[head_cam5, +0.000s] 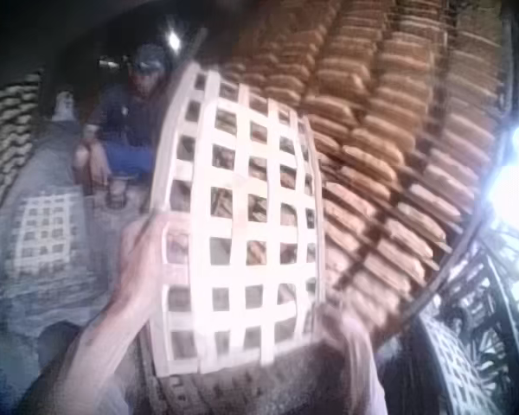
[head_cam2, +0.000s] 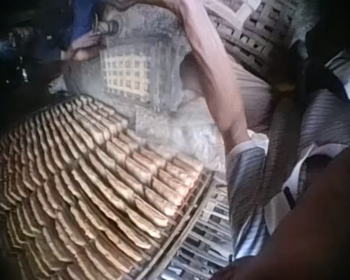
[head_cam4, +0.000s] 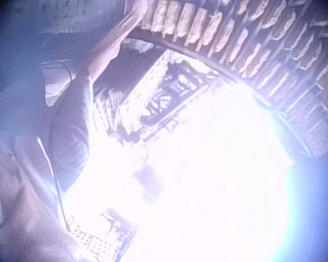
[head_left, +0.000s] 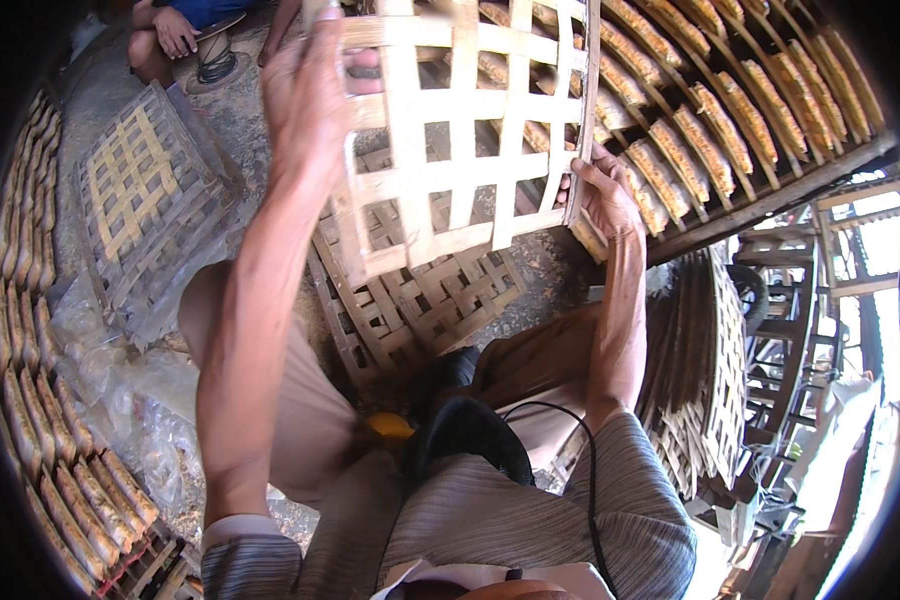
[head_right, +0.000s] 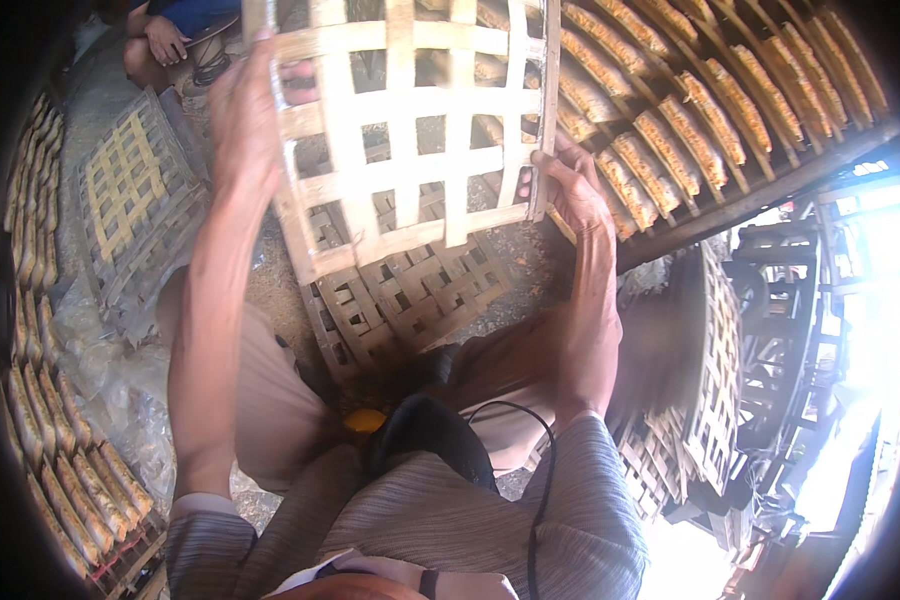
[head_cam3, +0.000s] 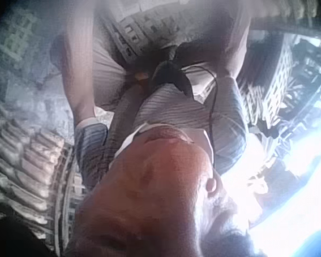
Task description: The person assembles a wooden lattice structure by hand, interlocking slats and adjusting the frame. They rotate the lattice to inspect and tighten connections, then place it on the floor among other similar pieces.
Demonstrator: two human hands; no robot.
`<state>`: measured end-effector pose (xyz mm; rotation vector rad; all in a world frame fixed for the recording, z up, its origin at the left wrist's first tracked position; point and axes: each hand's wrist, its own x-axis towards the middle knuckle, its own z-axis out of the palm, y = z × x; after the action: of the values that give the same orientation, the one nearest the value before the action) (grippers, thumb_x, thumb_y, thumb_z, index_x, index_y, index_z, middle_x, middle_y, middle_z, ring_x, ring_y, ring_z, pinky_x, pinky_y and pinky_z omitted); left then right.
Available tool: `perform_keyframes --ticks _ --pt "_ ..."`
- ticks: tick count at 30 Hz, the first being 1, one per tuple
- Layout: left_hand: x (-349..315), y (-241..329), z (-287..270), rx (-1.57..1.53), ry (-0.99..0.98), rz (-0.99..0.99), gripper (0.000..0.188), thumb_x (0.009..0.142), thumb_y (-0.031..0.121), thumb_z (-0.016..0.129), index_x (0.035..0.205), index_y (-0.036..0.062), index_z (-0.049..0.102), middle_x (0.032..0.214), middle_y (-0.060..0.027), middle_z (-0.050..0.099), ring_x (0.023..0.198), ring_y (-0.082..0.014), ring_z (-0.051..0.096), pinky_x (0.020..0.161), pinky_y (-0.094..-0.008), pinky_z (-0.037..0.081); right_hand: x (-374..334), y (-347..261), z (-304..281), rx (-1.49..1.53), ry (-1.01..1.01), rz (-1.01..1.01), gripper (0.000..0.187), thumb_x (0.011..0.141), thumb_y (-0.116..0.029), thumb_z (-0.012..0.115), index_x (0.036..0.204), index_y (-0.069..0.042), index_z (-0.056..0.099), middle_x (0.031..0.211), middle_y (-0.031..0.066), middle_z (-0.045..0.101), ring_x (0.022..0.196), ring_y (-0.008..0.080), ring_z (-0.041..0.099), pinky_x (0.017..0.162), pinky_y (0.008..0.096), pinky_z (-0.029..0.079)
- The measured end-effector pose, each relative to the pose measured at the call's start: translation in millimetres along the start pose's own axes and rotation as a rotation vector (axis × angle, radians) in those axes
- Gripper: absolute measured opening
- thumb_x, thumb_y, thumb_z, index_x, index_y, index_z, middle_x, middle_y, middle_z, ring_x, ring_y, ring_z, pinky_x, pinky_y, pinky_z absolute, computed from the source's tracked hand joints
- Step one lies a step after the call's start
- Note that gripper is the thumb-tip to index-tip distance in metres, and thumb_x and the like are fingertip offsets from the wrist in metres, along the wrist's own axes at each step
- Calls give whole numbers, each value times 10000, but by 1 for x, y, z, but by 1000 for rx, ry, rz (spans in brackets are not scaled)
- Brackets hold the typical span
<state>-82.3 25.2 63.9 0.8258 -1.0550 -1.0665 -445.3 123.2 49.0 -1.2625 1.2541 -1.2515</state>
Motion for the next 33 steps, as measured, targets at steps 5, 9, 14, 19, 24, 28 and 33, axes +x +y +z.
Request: perform_keyframes --ticks 5,9,14,19,24,28,33 --pt "17 -7 5 -139 -35 -80 457 1070 404 539 1251 3 665 912 -138 756 730 -201 750 650 -310 631 -18 7 11 -3 113 -132 462 921 23 587 1381 52 554 1046 95 686 828 162 640 798 318 550" --pt "12 -1 12 -171 -35 -145 471 1066 425 544 1269 17 663 915 -128 761 733 -195 758 614 -308 634 -46 -12 18 -102 190 -92 475 909 45 606 1382 21 574 1080 89 693 846 159 641 812 325 545" --pt "36 -11 -7 -353 -125 -113 353 1067 322 548 1092 11 712 874 -100 739 695 -179 713 610 -296 598 -46 -32 39 -51 187 -71 456 927 51 630 1377 -10 592 1052 100 717 822 162 654 799 348 569" --pt "31 -9 -7 -331 -22 -74 450 1080 381 503 990 7 737 818 -120 735 576 -199 673 486 -328 558 -51 -41 42 -226 195 20 453 913 44 669 1356 40 574 1059 107 703 853 171 699 718 360 639" --pt "38 -13 -24 -406 -34 -77 424 1069 375 524 1008 15 737 808 -116 719 592 -228 684 470 -372 583 -42 -32 48 -3 233 -146 331 899 75 593 1229 49 620 992 107 691 735 149 633 604 314 573" --pt "21 4 -52 -279 -51 -125 416 1071 385 523 1132 10 692 898 -125 717 700 -213 711 576 -336 609 -31 -14 64 11 172 -75 343 931 83 610 1267 19 611 927 77 693 715 138 668 594 287 598" --pt "18 6 -69 -149 -17 -17 490 1064 412 550 1250 -29 653 988 -169 737 784 -201 739 671 -322 630 -34 -4 75 185 140 -150 367 932 77 602 1292 10 582 969 76 682 789 143 684 608 300 615"
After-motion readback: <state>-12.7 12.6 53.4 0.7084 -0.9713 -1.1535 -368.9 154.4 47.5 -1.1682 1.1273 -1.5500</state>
